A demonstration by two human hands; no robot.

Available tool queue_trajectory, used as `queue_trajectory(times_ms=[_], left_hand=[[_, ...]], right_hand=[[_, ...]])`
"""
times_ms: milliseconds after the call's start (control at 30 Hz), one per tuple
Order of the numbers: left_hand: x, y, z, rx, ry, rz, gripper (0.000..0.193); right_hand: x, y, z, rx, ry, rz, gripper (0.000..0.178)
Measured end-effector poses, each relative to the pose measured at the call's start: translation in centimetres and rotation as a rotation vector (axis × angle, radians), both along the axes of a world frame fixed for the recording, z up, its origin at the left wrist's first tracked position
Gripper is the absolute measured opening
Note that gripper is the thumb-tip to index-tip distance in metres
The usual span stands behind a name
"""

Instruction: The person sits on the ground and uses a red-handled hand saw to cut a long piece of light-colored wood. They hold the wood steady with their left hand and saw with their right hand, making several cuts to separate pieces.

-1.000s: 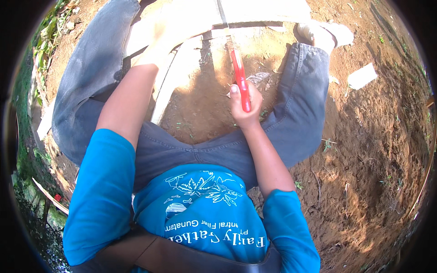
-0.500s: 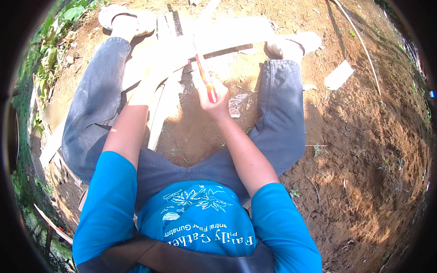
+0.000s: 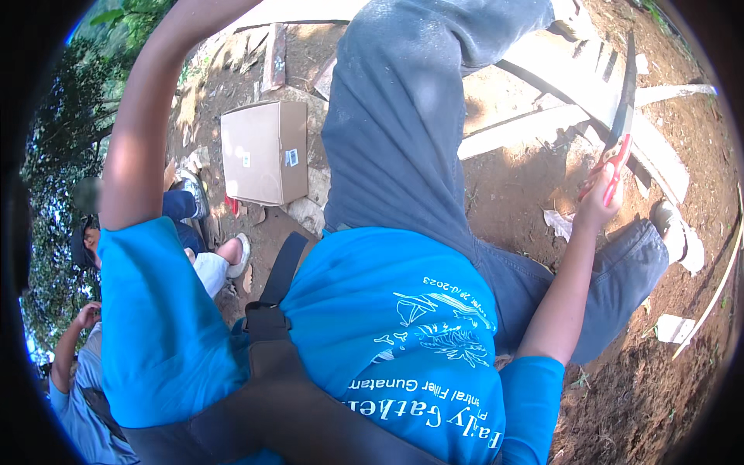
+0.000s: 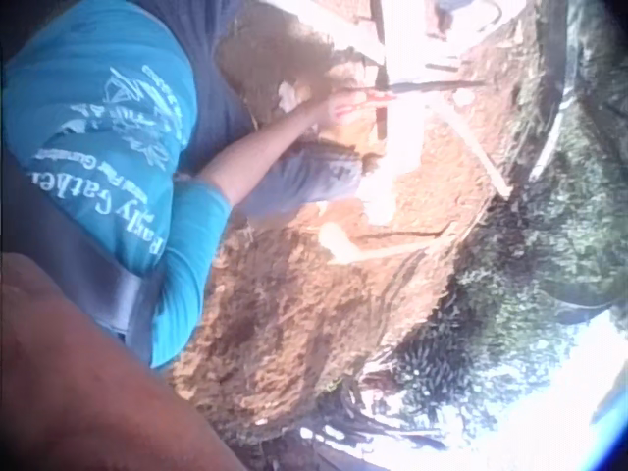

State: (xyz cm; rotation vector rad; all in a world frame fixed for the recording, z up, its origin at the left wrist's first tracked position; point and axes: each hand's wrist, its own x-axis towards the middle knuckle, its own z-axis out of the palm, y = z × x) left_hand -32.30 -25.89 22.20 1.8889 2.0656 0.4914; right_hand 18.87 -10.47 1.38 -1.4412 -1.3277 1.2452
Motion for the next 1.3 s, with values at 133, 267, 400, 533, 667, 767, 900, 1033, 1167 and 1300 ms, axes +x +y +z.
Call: queue_trajectory(times_ms=[133, 267, 400, 533, 667, 767, 900, 1033, 1167, 1300], left_hand=[[-4.3, -21.2, -2.9, -0.316, 0.062, 0.489, 0.085], [3.9, -36.8, -10.1, -0.868, -0.115, 0.826, 0.117], [9.8, -41.3, -14.7, -0.942, -0.09, 0.832, 0.127], [12.6, -38.6, -14.4, -0.831, -0.045, 0.751, 0.129], [9.7, -36.3, -12.5, -0.95, 0.017, 0.456, 0.091], [7.7, -22.5, -6.3, -0.863, 0.12, 0.438, 0.095], [11.9, -0.8, -2.6, 0.026, -0.131, 0.22, 0.059], [21.5, 17.5, -10.4, 0.233, -0.276, -0.176, 0.043], [28.2, 25.5, -20.5, -0.193, -0.123, -0.171, 0.057], [31.0, 25.8, -28.1, -0.104, 0.003, 0.003, 0.051]], right_hand=[[-0.1, 0.1, 0.2, 0.025, -0.003, 0.028, 0.013], [-0.1, 0.0, 1.1, -0.032, -0.041, 0.06, 0.019], [0.2, 0.3, 0.7, 0.005, -0.055, 0.067, 0.018], [-0.6, -0.4, 1.7, -0.057, -0.053, 0.049, 0.017], [0.9, 0.3, -1.7, -0.05, -0.118, -0.029, 0.018], [1.1, 0.7, -3.5, 0.234, -0.195, 0.039, 0.013], [0.5, -0.1, -1.0, 0.135, -0.159, -0.013, 0.011], [1.6, 0.0, -2.0, 0.113, -0.323, -0.066, 0.021], [-0.6, -0.4, 0.1, 0.147, -0.215, -0.001, 0.013], [-0.7, -0.4, 0.4, 0.261, -0.224, -0.01, 0.012]])
